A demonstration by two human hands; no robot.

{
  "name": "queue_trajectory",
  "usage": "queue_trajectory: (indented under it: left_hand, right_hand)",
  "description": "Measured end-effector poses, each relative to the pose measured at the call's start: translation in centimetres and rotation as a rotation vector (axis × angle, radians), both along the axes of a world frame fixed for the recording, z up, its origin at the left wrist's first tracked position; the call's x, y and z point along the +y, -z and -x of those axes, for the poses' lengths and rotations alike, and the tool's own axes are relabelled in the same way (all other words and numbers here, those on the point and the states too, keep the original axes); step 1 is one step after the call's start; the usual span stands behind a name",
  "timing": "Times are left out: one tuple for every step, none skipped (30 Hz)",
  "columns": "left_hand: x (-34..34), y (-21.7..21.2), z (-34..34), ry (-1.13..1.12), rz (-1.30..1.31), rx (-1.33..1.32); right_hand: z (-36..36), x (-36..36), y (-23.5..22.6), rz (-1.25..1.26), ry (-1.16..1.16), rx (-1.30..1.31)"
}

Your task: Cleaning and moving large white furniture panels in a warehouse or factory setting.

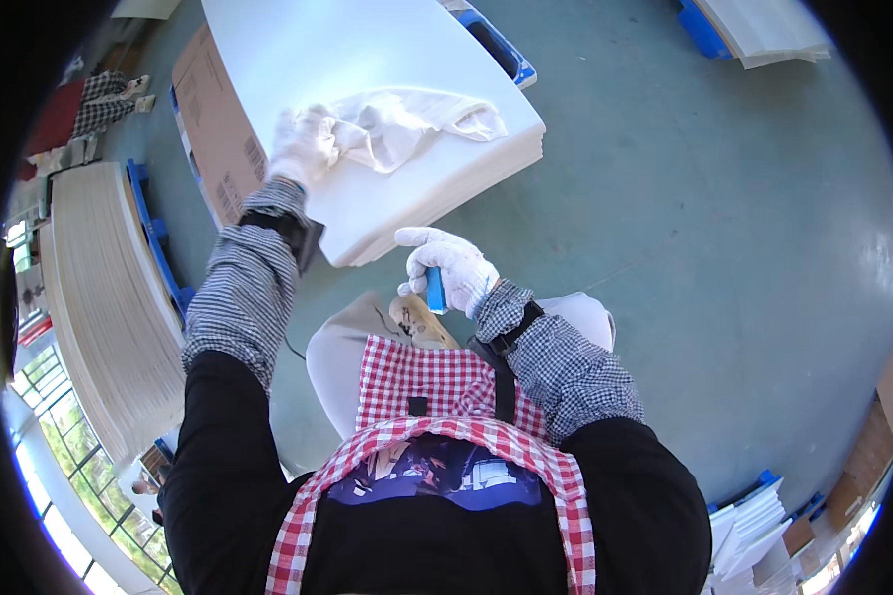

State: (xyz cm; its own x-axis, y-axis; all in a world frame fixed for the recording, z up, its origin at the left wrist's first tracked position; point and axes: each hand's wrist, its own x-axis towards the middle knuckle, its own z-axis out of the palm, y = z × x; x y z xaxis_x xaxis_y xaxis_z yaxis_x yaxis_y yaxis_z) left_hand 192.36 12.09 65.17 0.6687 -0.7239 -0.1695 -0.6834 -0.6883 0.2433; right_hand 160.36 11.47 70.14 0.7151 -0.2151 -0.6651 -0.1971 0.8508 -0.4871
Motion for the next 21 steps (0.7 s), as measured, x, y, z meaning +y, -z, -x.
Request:
queue_trajectory:
  left_hand:
    - [-2.1, -3.3, 3.8, -0.204, 0.058, 0.372]
    - [-2.5, -5.9, 5.8, -0.202, 0.065, 0.362]
    - [-3.0, -8.1, 7.5, -0.125, 0.064, 0.179]
    - [-2.9, -9.3, 8.2, -0.055, 0.055, -0.006]
    - [-3.5, -8.6, 7.3, -0.063, 0.048, -0.015]
    - [-4.8, -6.8, 6.0, -0.038, 0.236, -0.151]
    - [-6.3, -6.0, 5.5, 0.005, 0.437, -0.286]
    - [-7.2, -7.5, 5.8, 0.018, 0.442, -0.289]
    - [-8.7, -9.1, 6.2, 0.070, 0.343, -0.208]
    - [-9.7, -10.9, 7.0, 0.117, 0.237, -0.127]
    - [-10.4, -12.1, 7.3, 0.177, 0.269, -0.160]
    - [-10.8, -12.7, 8.0, 0.180, 0.262, -0.164]
    - [-11.1, -13.2, 8.7, 0.325, 0.309, -0.204]
    - [-11.8, -14.0, 9.7, 0.474, 0.358, -0.241]
    - [-12.4, -14.6, 11.1, 0.480, 0.354, -0.244]
    - [-12.2, -15.2, 13.3, 0.613, 0.369, -0.294]
    - [-11.8, -15.6, 14.8, 0.748, 0.388, -0.342]
    - [-11.1, -15.6, 15.5, 0.761, 0.384, -0.343]
    - [-10.1, -15.5, 16.2, 0.893, 0.379, -0.307]
    - [-9.3, -15.1, 16.8, 1.020, 0.371, -0.270]
    - [-8.4, -13.5, 16.9, 1.035, 0.614, -0.224]
  right_hand:
    - [0.7, -0.6, -0.1, 0.015, 0.029, 0.012]
    - [0.7, -0.4, -0.7, -0.036, 0.012, -0.020]
    - [0.5, -0.6, -1.4, -0.084, -0.007, -0.050]
    - [-0.4, -0.7, -2.9, -0.084, -0.012, -0.059]
    - [-1.5, -0.1, -5.2, -0.021, -0.149, -0.039]
    - [-1.9, 0.8, -6.6, 0.038, -0.283, -0.016]
    - [-1.6, 1.4, -5.8, 0.006, -0.309, -0.052]
    - [-1.9, 1.4, -5.8, 0.011, -0.298, -0.057]
    - [-2.1, 1.3, -5.9, 0.082, -0.369, 0.014]
    - [-2.1, 1.5, -6.0, 0.147, -0.444, 0.088]
    - [-2.3, 1.7, -6.5, 0.178, -0.478, 0.127]
    - [-2.4, 1.9, -7.0, 0.173, -0.477, 0.120]
    - [-2.5, 2.0, -7.5, 0.152, -0.524, 0.090]
    - [-2.6, 1.7, -7.9, 0.132, -0.567, 0.063]
    - [-2.6, 1.6, -7.7, 0.130, -0.563, 0.057]
    - [-2.3, 1.9, -6.9, 0.116, -0.571, 0.013]
    - [-2.2, 1.9, -6.4, 0.105, -0.578, -0.028]
    - [-2.1, 1.9, -6.0, 0.102, -0.566, -0.034]
    - [-2.2, 1.9, -5.8, 0.115, -0.611, -0.018]
    - [-2.1, 2.1, -5.6, 0.128, -0.659, -0.004]
    - [-1.9, 2.4, -5.5, 0.124, -0.651, -0.012]
